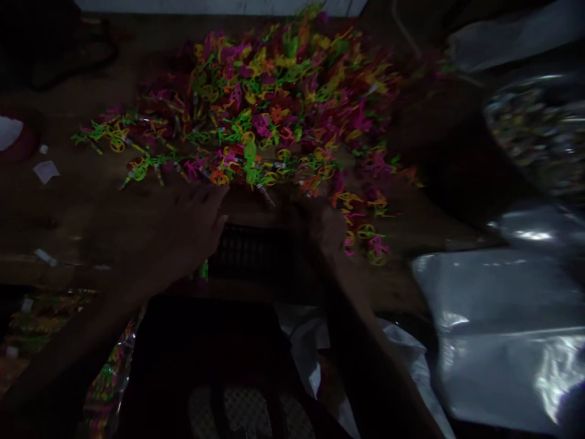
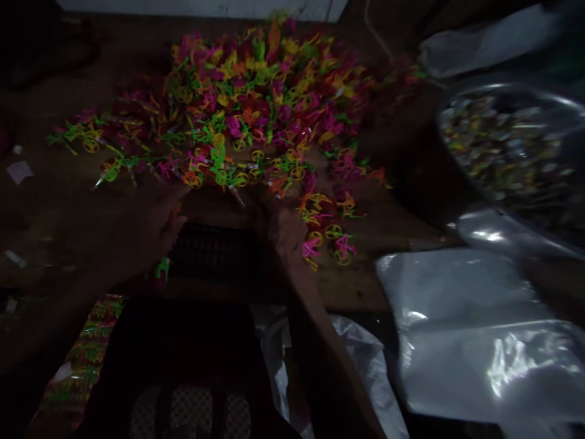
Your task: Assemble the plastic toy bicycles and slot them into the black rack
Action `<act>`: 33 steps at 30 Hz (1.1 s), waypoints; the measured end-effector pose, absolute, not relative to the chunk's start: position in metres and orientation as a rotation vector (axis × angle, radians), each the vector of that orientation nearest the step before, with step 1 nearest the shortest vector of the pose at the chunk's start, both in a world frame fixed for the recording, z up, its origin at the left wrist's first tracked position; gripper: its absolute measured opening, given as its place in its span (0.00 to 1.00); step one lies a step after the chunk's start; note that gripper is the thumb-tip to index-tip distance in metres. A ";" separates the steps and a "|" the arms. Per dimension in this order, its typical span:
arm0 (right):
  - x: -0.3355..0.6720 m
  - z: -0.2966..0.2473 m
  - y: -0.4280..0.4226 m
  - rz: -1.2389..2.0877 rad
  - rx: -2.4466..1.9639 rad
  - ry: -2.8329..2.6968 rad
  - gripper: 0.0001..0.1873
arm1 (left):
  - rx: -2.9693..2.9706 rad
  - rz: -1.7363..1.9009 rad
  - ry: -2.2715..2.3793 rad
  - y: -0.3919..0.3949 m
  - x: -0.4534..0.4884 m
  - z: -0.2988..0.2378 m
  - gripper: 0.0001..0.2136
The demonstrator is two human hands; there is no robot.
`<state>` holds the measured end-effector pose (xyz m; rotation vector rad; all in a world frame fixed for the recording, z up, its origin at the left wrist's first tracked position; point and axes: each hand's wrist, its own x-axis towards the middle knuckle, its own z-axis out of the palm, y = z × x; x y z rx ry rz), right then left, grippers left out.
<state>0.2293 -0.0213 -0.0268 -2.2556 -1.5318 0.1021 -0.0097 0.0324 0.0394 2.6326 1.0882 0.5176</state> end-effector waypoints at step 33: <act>0.193 -0.045 -0.055 0.300 -1.744 -1.443 0.09 | 2.643 0.180 1.506 0.023 0.002 0.073 0.23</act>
